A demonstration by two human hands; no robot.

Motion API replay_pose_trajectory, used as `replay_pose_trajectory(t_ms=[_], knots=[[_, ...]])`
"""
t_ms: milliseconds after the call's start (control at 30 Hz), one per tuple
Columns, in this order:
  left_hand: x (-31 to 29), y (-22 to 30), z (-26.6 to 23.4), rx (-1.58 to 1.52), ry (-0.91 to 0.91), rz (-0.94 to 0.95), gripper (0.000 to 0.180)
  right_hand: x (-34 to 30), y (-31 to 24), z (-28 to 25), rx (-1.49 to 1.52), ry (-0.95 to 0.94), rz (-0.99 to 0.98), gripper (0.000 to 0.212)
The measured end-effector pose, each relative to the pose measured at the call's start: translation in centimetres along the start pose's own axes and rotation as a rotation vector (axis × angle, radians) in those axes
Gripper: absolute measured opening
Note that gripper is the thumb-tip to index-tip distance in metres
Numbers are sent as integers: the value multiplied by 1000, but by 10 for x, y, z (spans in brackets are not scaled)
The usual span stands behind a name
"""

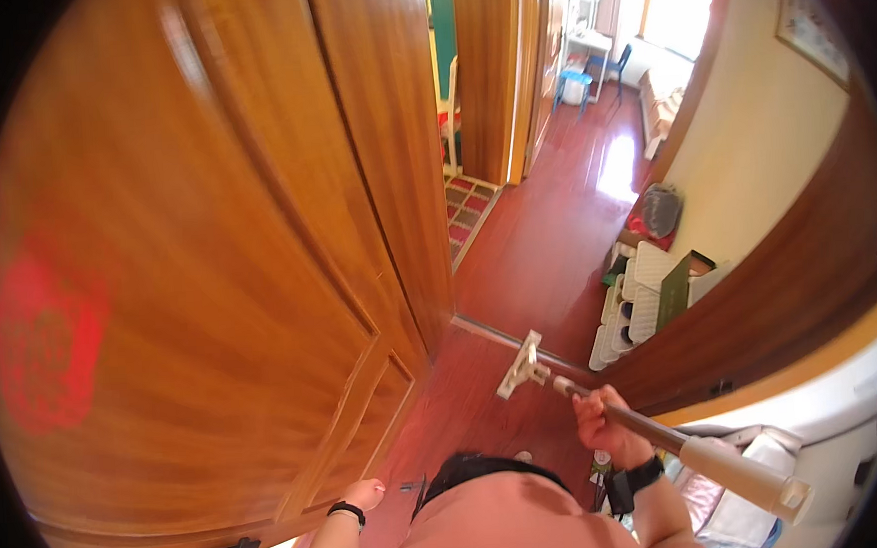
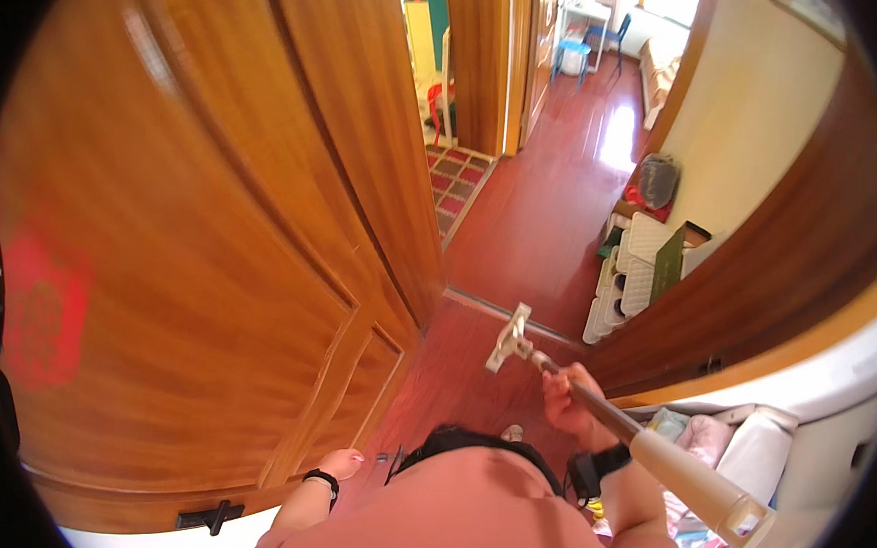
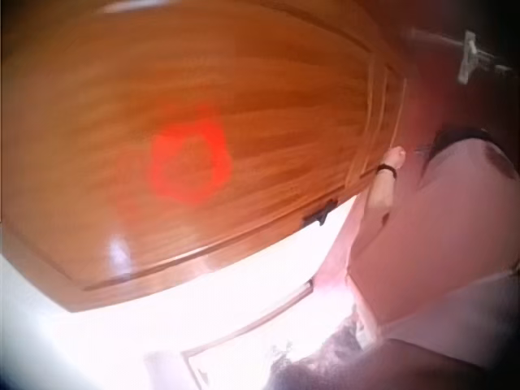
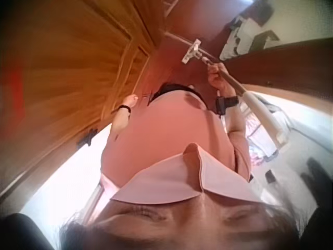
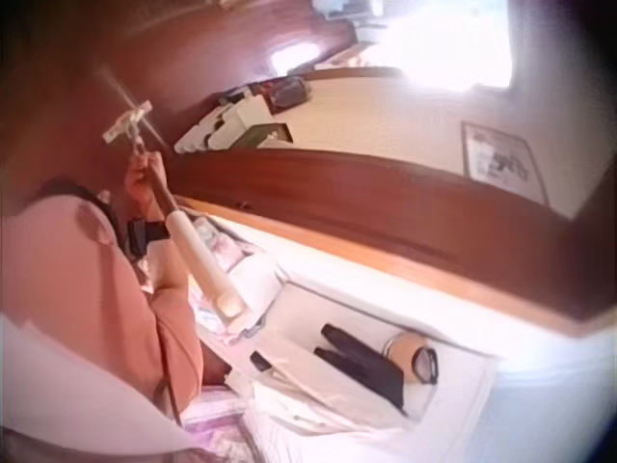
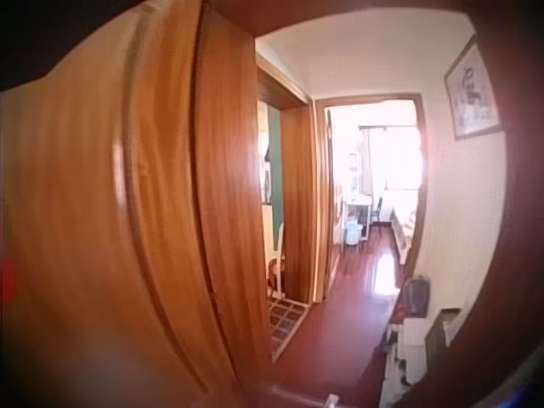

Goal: The person mops the bathroom floor using a flat mop and a green bucket. They dip the mop into the bucket, wring it, and clean the floor around the toilet and a pink basin. The person moves the pink basin to reach the area underneath it and continues mopping.

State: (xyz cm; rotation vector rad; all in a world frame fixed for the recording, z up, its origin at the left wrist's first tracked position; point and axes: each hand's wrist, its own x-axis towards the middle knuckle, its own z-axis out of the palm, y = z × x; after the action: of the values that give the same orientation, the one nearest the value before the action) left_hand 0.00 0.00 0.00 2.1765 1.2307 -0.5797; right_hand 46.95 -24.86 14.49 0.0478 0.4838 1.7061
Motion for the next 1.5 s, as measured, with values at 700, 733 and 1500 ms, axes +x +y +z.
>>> replay_pose_trajectory(t_ms=[700,733,1500], knots=[[531,229,-187,-216,-25,-54,25,481,-575,368,-191,361,97,12],[552,250,-199,-261,-18,-151,26,523,-602,374,-207,373,127,11],[1148,252,-859,-573,244,-272,27,1300,-885,726,-313,557,588,9]])
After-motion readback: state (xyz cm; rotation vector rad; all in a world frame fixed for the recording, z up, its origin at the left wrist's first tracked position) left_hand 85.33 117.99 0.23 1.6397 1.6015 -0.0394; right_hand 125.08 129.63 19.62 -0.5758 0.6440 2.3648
